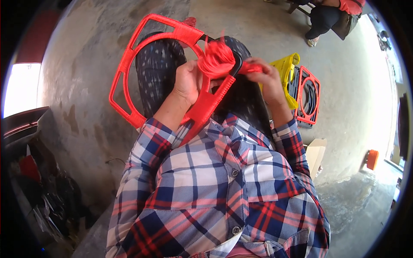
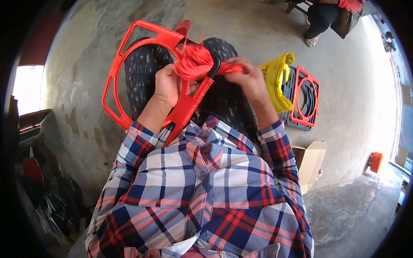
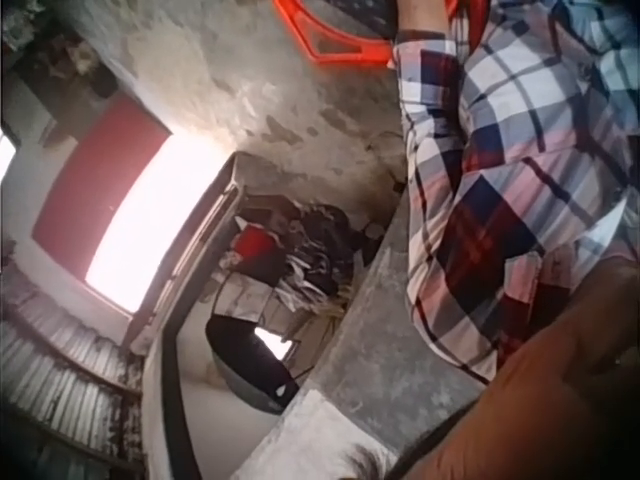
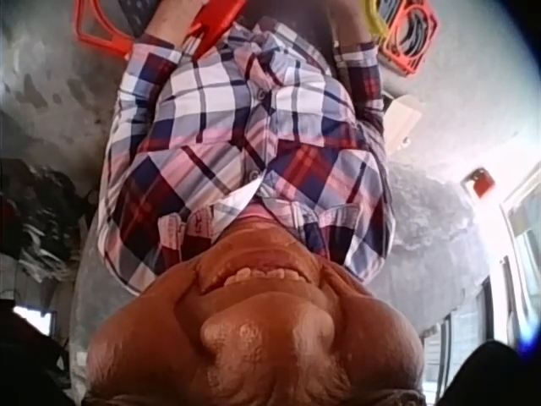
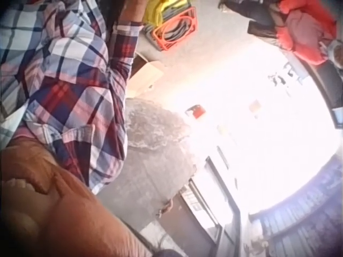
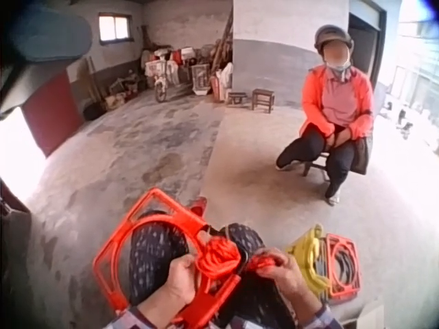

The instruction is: Wrap red plastic rope around red plastic frames.

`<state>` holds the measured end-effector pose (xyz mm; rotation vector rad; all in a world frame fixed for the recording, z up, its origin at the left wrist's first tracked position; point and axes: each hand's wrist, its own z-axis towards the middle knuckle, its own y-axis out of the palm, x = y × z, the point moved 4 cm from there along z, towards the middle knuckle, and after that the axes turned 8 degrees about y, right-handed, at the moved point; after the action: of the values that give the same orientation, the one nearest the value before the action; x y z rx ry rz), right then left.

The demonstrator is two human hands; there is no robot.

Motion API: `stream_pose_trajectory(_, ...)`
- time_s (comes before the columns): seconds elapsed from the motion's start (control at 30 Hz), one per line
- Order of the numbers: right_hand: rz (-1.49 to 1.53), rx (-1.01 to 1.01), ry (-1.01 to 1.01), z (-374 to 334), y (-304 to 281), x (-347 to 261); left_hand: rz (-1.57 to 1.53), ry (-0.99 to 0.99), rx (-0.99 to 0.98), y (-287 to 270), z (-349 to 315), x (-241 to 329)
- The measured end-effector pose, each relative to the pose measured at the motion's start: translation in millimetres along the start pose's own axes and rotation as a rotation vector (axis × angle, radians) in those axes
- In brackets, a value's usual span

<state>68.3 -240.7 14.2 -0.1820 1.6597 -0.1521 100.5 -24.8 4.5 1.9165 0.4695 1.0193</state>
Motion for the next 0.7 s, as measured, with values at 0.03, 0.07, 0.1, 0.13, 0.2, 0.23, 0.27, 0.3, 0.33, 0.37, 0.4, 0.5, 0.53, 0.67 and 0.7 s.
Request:
stream_pose_trajectory(0.03, 0.457, 0.036, 0.150, -4, -10, 10, 0.032, 0.017, -0.011, -5, 1, 2)
stream_pose_trajectory(0.07, 0.450, 0.034, 0.151, -9, -19, 12, 0.064, 0.034, -0.022, -9, 2, 3)
stream_pose_trajectory(0.1, 0.734, 0.085, 0.110, -19, -28, 8, 0.086, 0.038, 0.004, -12, 4, 0)
stream_pose_trajectory(0.13, 1.019, 0.130, 0.065, -27, -35, 2, 0.080, 0.042, 0.007, -15, 4, 0)
stream_pose_trajectory(0.2, 1.074, 0.301, 0.057, -53, -56, -13, 0.162, -0.053, 0.022, -21, 6, -6)
stream_pose_trajectory(0.23, 1.039, 0.114, -0.057, -63, -76, -17, 0.154, -0.059, 0.017, -20, 9, -7)
stream_pose_trajectory(0.27, 0.999, -0.077, -0.165, -75, -94, -21, 0.184, -0.123, 0.034, -21, 10, -11)
stream_pose_trajectory(0.3, 1.022, 0.015, -0.214, -82, -102, -26, 0.217, -0.177, 0.062, -25, 7, -13)
stream_pose_trajectory(0.33, 1.036, 0.113, -0.265, -89, -112, -38, 0.210, -0.175, 0.068, -22, 5, -10)
stream_pose_trajectory(0.37, 1.050, 0.126, -0.291, -93, -123, -45, 0.188, -0.216, 0.027, -17, 3, -8)
stream_pose_trajectory(0.4, 1.048, 0.126, -0.287, -93, -129, -47, 0.167, -0.260, -0.020, -12, 2, -9)
stream_pose_trajectory(0.5, 1.011, 0.064, -0.147, -86, -142, -22, 0.173, -0.248, -0.072, -13, 3, -12)
stream_pose_trajectory(0.53, 0.956, 0.346, 0.017, -80, -117, -17, 0.179, -0.249, -0.066, -15, 3, -12)
stream_pose_trajectory(0.67, 0.362, -0.028, 0.247, -47, 11, -26, 0.099, -0.238, -0.146, -9, 3, -17)
stream_pose_trajectory(0.7, 0.287, -0.084, 0.241, -45, 24, -28, 0.050, -0.247, -0.181, -5, 3, -16)
